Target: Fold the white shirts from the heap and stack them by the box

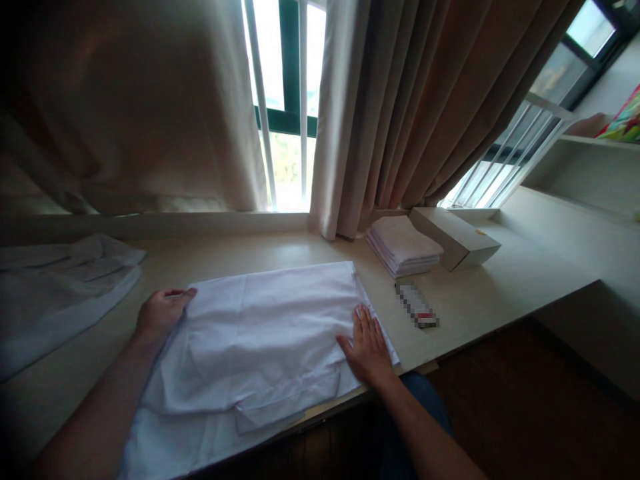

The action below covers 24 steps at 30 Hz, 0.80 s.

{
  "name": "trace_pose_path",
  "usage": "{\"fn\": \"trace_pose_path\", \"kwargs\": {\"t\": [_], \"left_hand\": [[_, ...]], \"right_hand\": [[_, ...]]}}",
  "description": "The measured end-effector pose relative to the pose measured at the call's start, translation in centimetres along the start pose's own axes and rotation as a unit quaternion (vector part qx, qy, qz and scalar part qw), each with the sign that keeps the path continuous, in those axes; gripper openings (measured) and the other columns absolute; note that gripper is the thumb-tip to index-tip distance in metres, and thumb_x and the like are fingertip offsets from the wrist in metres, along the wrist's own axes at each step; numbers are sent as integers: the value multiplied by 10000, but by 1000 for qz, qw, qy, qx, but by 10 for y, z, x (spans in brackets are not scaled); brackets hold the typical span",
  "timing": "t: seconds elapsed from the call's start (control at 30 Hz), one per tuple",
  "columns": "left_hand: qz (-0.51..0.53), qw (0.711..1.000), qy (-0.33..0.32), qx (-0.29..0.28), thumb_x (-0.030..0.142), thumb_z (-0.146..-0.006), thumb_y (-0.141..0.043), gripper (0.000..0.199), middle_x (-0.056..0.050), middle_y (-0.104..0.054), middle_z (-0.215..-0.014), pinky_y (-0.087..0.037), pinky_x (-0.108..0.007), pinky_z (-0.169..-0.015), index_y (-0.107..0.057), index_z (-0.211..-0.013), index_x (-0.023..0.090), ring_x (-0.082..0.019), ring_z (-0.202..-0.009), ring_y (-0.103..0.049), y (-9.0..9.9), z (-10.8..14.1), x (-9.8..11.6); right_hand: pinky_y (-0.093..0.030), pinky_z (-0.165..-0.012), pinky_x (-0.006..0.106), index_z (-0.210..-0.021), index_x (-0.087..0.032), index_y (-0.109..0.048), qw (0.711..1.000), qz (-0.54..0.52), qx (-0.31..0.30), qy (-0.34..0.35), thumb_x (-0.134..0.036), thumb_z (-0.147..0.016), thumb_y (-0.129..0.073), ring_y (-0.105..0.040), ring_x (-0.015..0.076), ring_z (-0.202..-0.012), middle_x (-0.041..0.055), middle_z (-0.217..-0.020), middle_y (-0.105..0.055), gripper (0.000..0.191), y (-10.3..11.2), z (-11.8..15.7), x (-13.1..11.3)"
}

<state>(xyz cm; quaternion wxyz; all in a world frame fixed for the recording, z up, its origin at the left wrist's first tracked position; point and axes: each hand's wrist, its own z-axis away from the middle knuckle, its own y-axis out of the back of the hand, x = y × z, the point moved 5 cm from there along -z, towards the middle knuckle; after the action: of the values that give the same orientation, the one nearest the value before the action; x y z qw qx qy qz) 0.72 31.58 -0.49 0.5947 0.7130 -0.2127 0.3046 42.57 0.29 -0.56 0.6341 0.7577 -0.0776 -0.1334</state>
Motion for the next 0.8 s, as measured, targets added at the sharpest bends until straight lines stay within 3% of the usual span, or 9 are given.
{"fn": "trace_pose_path", "kwargs": {"t": [0.2, 0.4, 0.63, 0.8], "left_hand": [[-22, 999, -14, 44, 546, -612, -724, 489, -43, -679, -829, -488, -323, -729, -622, -943, 200, -218, -793, -644, 5, 6, -3], [24, 999, 0, 24, 484, -628, -722, 482, -47, -700, -841, -505, -327, -766, -632, -1012, 207, -221, -834, -670, -4, 2, -5], [116, 991, 1, -60, 387, -653, -714, 669, -181, -618, -1231, -480, -371, -920, -524, -1249, 150, -265, -1132, -598, -20, -13, -2], [142, 986, -19, -81, 303, -673, -701, 814, -181, -510, -1376, -433, -406, -1010, -370, -1397, 136, -283, -1256, -504, -17, -7, 13]], "right_hand": [[-100, -1168, 421, -1501, -74, -206, 1000, -1, -3, -4, -642, -928, -241, -52, 235, -1453, 123, -1573, -120, 807, -4, 0, 1], [-89, -1171, 422, -1500, -80, -210, 1000, 2, -7, -4, -648, -926, -231, -46, 230, -1453, 118, -1574, -115, 808, -4, -1, 1], [-93, -1172, 415, -1500, -81, -209, 1000, 9, -12, -4, -650, -927, -221, -56, 223, -1453, 116, -1575, -104, 808, -3, -1, 0], [-95, -1170, 426, -1502, -91, -212, 1000, 11, -16, -3, -638, -931, -235, -60, 235, -1452, 114, -1574, -113, 791, -2, -1, -1]]}}
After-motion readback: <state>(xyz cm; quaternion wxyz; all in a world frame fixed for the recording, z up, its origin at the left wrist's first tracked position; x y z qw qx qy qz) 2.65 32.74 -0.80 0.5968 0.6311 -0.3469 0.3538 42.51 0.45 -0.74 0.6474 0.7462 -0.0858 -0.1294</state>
